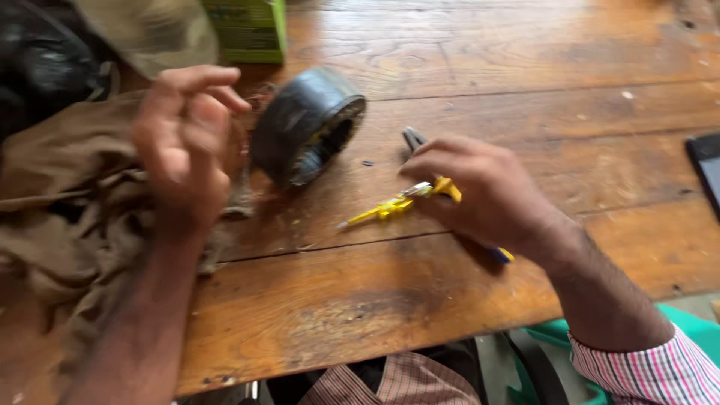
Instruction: The person holds a motor stator on a wooden workbench and uses a screwdriver to work around the copper windings inside the stator, repositioning the stator and the tool repeatedly while pliers and other screwdrivers lie nearby.
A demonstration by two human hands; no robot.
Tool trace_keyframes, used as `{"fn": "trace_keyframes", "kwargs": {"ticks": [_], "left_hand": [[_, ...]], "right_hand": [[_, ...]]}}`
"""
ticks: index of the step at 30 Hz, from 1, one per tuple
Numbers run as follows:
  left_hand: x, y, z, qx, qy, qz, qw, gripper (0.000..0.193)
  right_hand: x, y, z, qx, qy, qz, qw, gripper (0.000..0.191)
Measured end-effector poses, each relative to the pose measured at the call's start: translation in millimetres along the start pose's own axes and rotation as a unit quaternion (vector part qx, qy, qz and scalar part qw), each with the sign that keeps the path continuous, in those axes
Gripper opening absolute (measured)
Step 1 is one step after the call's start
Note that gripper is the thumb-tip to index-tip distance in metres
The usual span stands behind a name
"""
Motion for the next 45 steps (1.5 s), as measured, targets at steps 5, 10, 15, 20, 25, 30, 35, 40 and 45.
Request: {"fn": "trace_keyframes", "kwargs": {"ticks": [5,10,15,20,25,30,35,40,45], "left_hand": [[-15.8,5.5,-24.2,0.048,0.016,-0.064,0.997,0.068],[-34.0,23.8,-52.4,-0.034,-0.32,-0.255,0.912,0.079],[-11.6,32.5,-72.2,0.013,-0.396,-0.137,0.908,0.099],[-3.8,34.5,-72.3,0.049,-0.366,-0.132,0.92,0.105],[-3.1,33.4,-72.5,0.045,-0.388,-0.172,0.904,0.108],[-2.5,33.6,-73.5,0.059,-0.376,-0.165,0.91,0.108],[-8.0,34.2,-70.3,0.062,-0.361,-0.173,0.914,0.1],[-10.0,33.2,-69.3,0.073,-0.35,-0.163,0.92,0.101],[-12.7,32.8,-69.2,0.072,-0.334,-0.167,0.925,0.101]], "right_hand": [[25.1,-16.4,-31.3,0.058,0.106,0.189,0.975,0.029],[-12.0,-16.5,-32.0,0.039,-0.046,0.046,0.997,0.027],[-9.4,-23.4,-19.5,-0.076,-0.041,0.034,0.996,0.039],[-2.8,-35.3,-41.3,-0.014,0.02,-0.002,1.0,0.045],[10.2,-37.9,-41.3,-0.051,0.016,0.033,0.998,0.041],[5.3,-40.5,-45.0,-0.031,0.006,0.004,0.999,0.04],[-0.3,-41.8,-45.6,-0.025,-0.057,-0.026,0.998,0.038],[-1.0,-42.3,-43.5,-0.027,-0.083,-0.039,0.995,0.038],[-3.8,-44.0,-45.5,-0.011,-0.092,-0.066,0.993,0.035]]}}
Point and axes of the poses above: each hand's wrist, its own y-axis away from the middle knuckle, its own z-axis out of the back of the hand, x = y × z, the point moved 9 cm from there along -y, towards the middle knuckle, and after that the axes turned 8 degrees about z, right-handed, at the moved point
